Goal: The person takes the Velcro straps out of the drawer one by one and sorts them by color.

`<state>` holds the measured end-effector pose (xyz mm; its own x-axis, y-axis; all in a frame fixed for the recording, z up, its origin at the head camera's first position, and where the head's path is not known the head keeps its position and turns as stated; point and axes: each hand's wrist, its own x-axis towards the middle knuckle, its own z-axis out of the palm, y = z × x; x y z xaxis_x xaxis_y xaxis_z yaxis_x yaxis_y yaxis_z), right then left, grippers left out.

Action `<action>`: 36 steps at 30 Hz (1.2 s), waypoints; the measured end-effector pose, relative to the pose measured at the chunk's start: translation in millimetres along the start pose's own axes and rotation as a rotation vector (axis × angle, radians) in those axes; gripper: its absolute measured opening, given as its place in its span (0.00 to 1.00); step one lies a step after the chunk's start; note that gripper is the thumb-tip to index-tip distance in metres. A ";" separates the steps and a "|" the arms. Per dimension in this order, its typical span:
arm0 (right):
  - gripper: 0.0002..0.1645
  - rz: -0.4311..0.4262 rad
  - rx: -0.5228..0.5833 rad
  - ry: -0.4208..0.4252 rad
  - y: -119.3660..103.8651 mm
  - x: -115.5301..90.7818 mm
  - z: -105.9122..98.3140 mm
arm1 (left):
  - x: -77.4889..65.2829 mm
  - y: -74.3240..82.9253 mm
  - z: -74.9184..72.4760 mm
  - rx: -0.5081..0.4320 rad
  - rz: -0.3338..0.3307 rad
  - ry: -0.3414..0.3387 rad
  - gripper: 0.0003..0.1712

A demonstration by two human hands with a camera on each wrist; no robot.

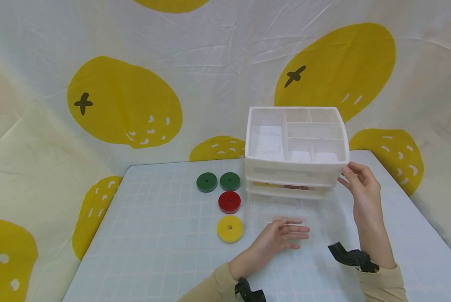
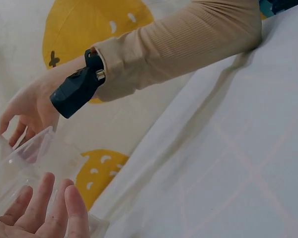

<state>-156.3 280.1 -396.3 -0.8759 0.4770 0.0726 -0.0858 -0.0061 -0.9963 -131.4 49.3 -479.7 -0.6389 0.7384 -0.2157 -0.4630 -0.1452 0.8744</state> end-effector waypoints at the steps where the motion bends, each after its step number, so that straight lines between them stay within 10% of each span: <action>1: 0.27 0.000 0.004 -0.001 0.0 0.1 0.0 | 0.9 0.6 -0.1 0.002 0.002 0.000 0.30; 36: 0.25 0.027 0.013 0.014 -1.6 0.9 0.3 | 36.0 17.5 -14.2 -0.069 0.101 0.062 0.27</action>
<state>-157.0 280.3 -394.7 -0.8714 0.4885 0.0449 -0.0687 -0.0308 -0.9972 -171.2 63.9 -478.3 -0.7205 0.6756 -0.1563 -0.4340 -0.2636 0.8615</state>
